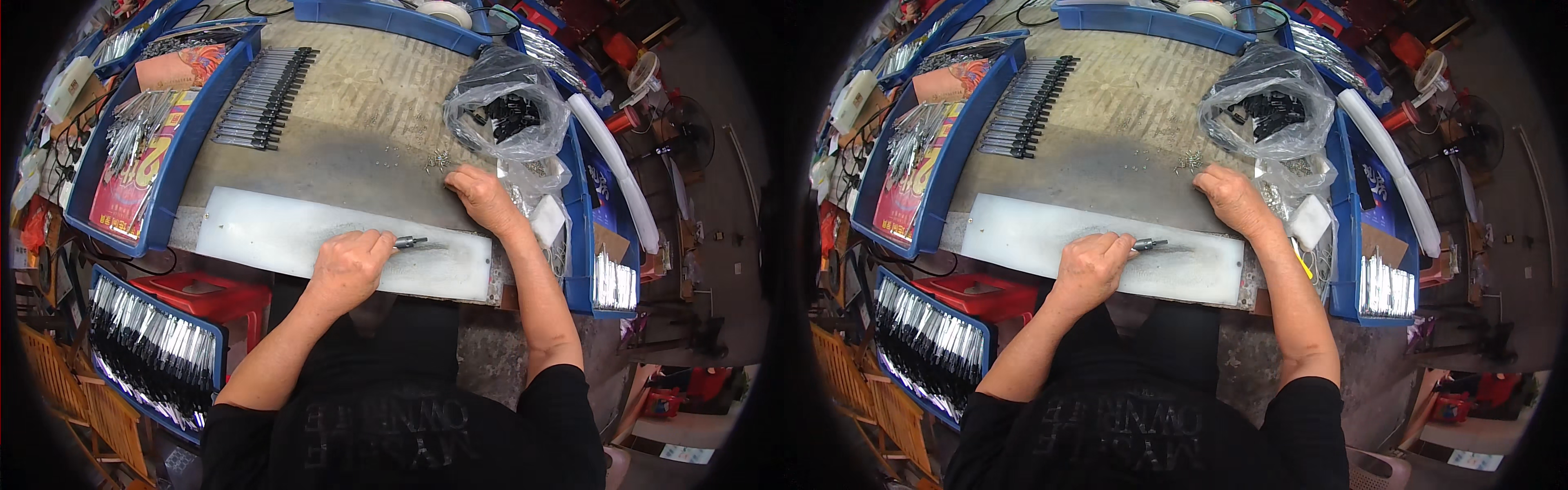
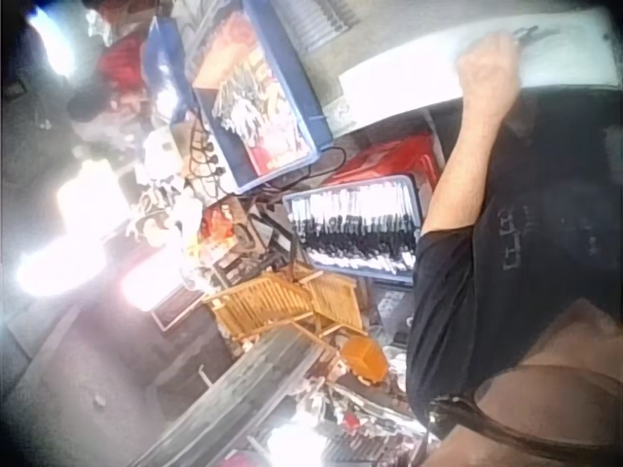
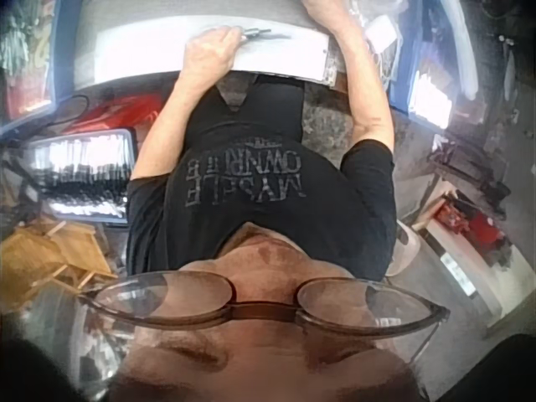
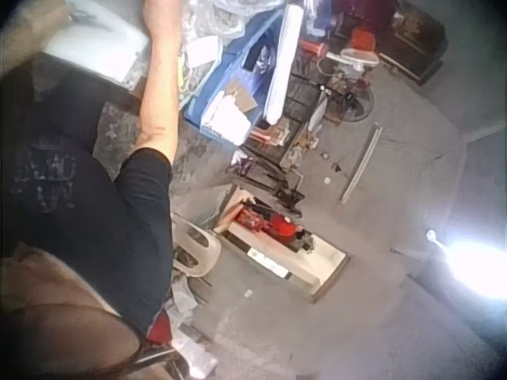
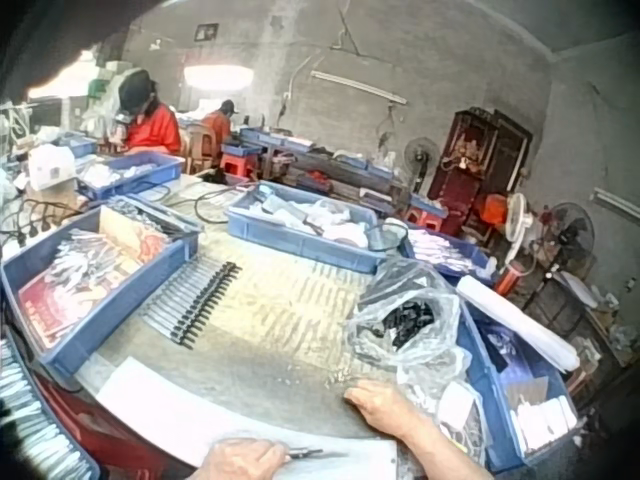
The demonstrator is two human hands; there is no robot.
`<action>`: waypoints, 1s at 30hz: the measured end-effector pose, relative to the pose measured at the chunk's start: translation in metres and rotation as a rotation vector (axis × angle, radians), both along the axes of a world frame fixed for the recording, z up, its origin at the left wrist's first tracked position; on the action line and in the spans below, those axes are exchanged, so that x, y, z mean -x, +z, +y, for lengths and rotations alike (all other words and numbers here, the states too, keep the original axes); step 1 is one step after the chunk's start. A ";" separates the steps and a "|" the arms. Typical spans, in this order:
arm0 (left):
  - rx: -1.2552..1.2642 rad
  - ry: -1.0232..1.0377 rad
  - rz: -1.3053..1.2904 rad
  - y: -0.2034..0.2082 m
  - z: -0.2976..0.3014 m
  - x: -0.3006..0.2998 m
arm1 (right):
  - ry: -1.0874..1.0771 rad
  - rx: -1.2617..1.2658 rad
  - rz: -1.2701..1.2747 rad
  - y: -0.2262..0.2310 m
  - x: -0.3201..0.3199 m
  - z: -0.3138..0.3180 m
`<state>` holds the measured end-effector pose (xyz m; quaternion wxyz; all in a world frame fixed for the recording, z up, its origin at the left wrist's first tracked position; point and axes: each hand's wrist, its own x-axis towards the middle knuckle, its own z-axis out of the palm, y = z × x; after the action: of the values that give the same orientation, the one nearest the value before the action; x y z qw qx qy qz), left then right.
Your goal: The person attaches small plastic tips to metal stems by hand at a workbench.
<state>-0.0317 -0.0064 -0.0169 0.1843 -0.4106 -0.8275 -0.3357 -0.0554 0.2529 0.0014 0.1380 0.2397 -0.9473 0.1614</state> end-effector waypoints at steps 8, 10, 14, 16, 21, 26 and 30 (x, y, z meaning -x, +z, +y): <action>0.008 -0.001 0.007 -0.001 -0.001 0.000 | -0.096 -0.100 0.027 -0.004 -0.002 -0.008; 0.015 0.009 0.009 0.000 -0.001 -0.001 | -0.167 -0.104 -0.008 -0.003 -0.004 -0.010; 0.047 0.000 0.032 0.001 0.000 -0.002 | -0.244 0.009 -0.084 0.001 -0.011 -0.014; 0.051 0.005 0.034 0.001 -0.001 -0.002 | -0.267 0.173 -0.261 0.016 -0.019 -0.024; 0.037 0.004 0.067 0.000 0.000 -0.001 | -0.126 0.324 -0.425 0.037 -0.044 -0.051; 0.078 0.005 0.077 0.002 0.000 -0.001 | -0.039 0.189 -0.459 0.046 -0.050 -0.072; 0.104 0.018 0.125 0.002 0.001 -0.002 | -0.061 0.125 -0.472 0.044 -0.049 -0.077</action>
<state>-0.0295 -0.0058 -0.0148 0.2167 -0.4324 -0.8344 -0.2642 -0.0068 0.1762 0.0457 -0.0677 0.1578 -0.9483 0.2670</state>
